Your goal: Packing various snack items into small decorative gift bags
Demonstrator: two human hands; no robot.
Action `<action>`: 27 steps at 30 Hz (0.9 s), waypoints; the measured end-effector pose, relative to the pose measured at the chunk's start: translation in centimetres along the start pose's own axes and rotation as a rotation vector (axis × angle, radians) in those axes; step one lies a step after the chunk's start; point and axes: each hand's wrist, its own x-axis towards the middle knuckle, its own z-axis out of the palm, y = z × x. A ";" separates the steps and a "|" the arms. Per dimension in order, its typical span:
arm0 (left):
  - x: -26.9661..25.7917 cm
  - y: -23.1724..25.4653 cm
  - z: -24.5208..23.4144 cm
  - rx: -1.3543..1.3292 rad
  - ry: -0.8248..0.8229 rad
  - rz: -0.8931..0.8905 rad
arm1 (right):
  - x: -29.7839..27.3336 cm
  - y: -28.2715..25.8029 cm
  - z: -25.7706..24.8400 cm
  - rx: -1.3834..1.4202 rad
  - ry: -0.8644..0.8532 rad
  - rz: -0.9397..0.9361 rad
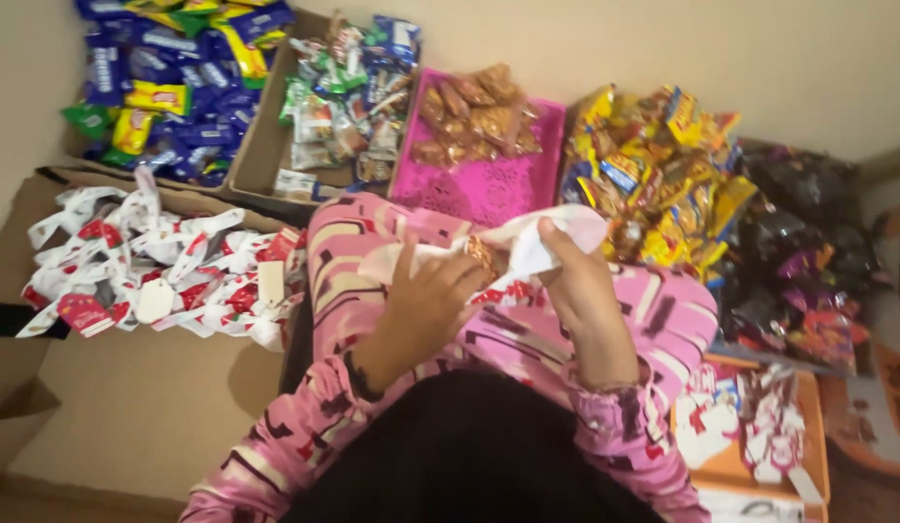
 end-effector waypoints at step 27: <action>-12.1 -51.1 12.5 0.656 -0.258 -0.808 | 10.0 -0.4 6.8 -0.293 0.294 0.079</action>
